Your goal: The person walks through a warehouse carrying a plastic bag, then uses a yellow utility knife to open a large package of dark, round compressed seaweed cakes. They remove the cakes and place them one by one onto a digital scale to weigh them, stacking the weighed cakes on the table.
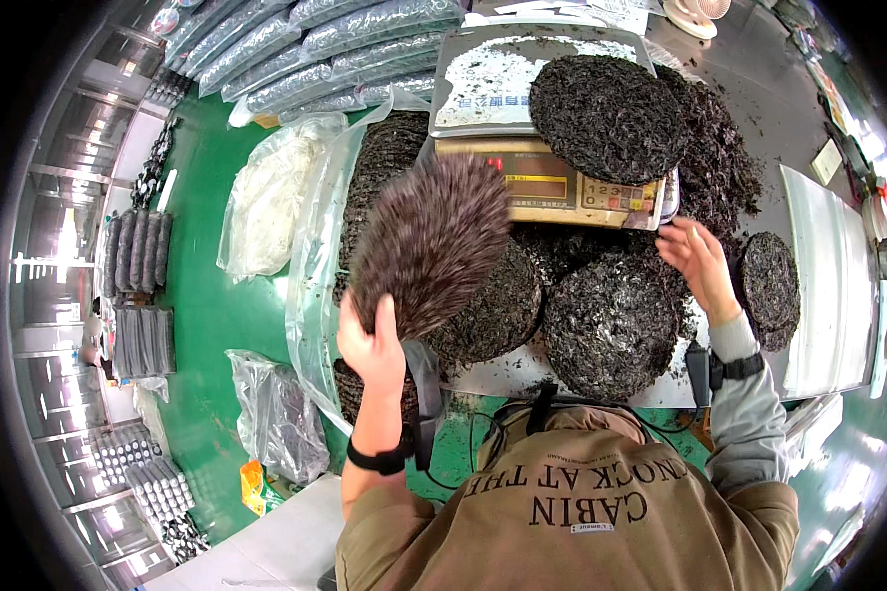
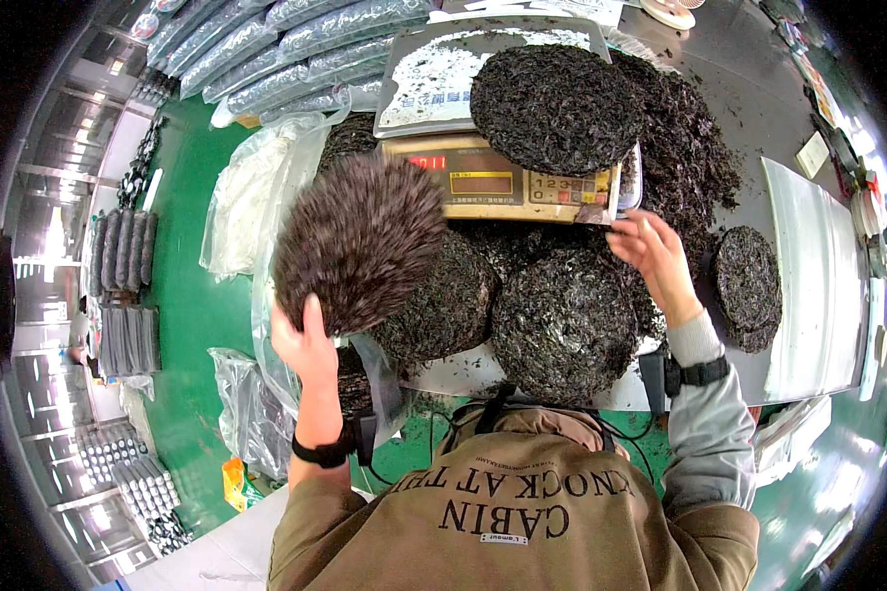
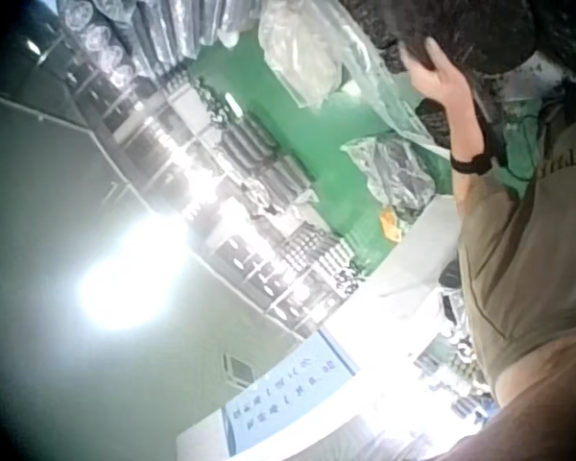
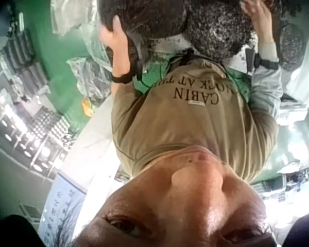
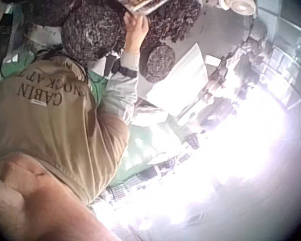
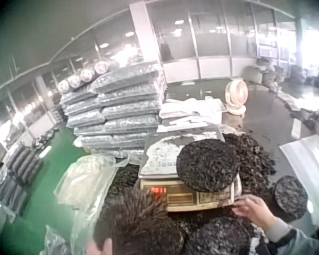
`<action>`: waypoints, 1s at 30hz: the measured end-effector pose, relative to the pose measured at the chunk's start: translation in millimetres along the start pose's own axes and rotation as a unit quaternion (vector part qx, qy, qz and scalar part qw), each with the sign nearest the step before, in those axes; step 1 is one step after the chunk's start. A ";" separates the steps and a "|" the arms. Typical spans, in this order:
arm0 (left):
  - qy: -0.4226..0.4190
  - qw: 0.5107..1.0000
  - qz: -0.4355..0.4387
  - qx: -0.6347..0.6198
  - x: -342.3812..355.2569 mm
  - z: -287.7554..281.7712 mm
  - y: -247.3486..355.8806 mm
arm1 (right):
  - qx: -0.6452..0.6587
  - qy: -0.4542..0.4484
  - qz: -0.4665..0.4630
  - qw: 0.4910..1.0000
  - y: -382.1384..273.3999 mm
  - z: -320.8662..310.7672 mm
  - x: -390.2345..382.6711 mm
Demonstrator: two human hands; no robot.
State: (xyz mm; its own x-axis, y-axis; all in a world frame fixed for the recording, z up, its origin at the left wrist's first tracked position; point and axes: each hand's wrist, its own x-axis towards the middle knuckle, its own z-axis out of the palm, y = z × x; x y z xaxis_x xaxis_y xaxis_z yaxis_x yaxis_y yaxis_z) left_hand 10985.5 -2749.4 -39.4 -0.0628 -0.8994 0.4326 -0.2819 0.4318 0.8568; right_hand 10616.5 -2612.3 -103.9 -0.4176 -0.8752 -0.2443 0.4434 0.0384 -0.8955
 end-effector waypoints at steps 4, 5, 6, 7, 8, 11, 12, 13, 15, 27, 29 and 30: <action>-0.020 0.909 -0.208 -0.362 60.3 83.1 25.9 | -0.055 0.031 0.016 0.998 12.0 -26.0 -29.7; -0.026 0.892 -0.225 -0.391 75.0 103.2 30.4 | -0.069 0.029 0.021 0.997 14.0 -24.0 -33.4; -0.030 0.889 -0.272 -0.368 86.6 124.8 29.8 | -0.084 0.027 0.024 0.996 15.8 -20.8 -36.9; -0.035 0.883 -0.317 -0.345 96.1 141.2 27.4 | -0.099 0.020 0.014 0.995 18.2 -17.2 -40.3; -0.074 0.884 -0.298 -0.352 101.9 152.7 17.7 | -0.116 0.018 0.003 0.993 18.4 -15.6 -45.2; -0.076 0.931 -0.174 -0.312 88.6 146.7 -14.0 | -0.180 0.003 -0.039 0.983 19.9 -6.4 -62.6; -0.091 0.945 -0.148 -0.278 74.2 137.8 -8.2 | -0.236 0.007 -0.039 0.971 20.2 -7.7 -71.5; -0.171 0.945 -0.151 -0.235 58.1 119.4 -11.5 | -0.290 0.007 -0.036 0.956 22.4 -8.5 -81.4; -0.391 0.917 -0.076 -0.016 23.0 75.2 -22.8 | -0.465 -0.099 -0.159 0.865 27.6 -6.8 -95.8; -0.524 0.797 0.127 0.272 -54.5 8.1 -59.1 | -0.748 -0.360 -0.176 0.529 56.0 27.2 -116.5; -0.519 0.803 0.120 0.267 -55.3 7.7 -59.3 | -0.743 -0.365 -0.185 0.530 55.5 27.1 -116.4; -0.517 0.804 0.120 0.268 -57.1 7.7 -59.3 | -0.740 -0.367 -0.189 0.531 55.5 26.9 -116.6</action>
State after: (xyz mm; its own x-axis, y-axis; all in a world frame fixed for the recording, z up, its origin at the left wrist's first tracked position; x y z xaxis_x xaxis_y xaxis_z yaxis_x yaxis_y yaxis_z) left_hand 10998.5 -2724.2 -117.0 -0.8611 -0.4903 -0.1346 -0.4977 0.7586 0.4205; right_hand 10711.1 -2521.1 -115.1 0.4073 -0.8869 -0.2180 -0.8980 -0.3453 -0.2727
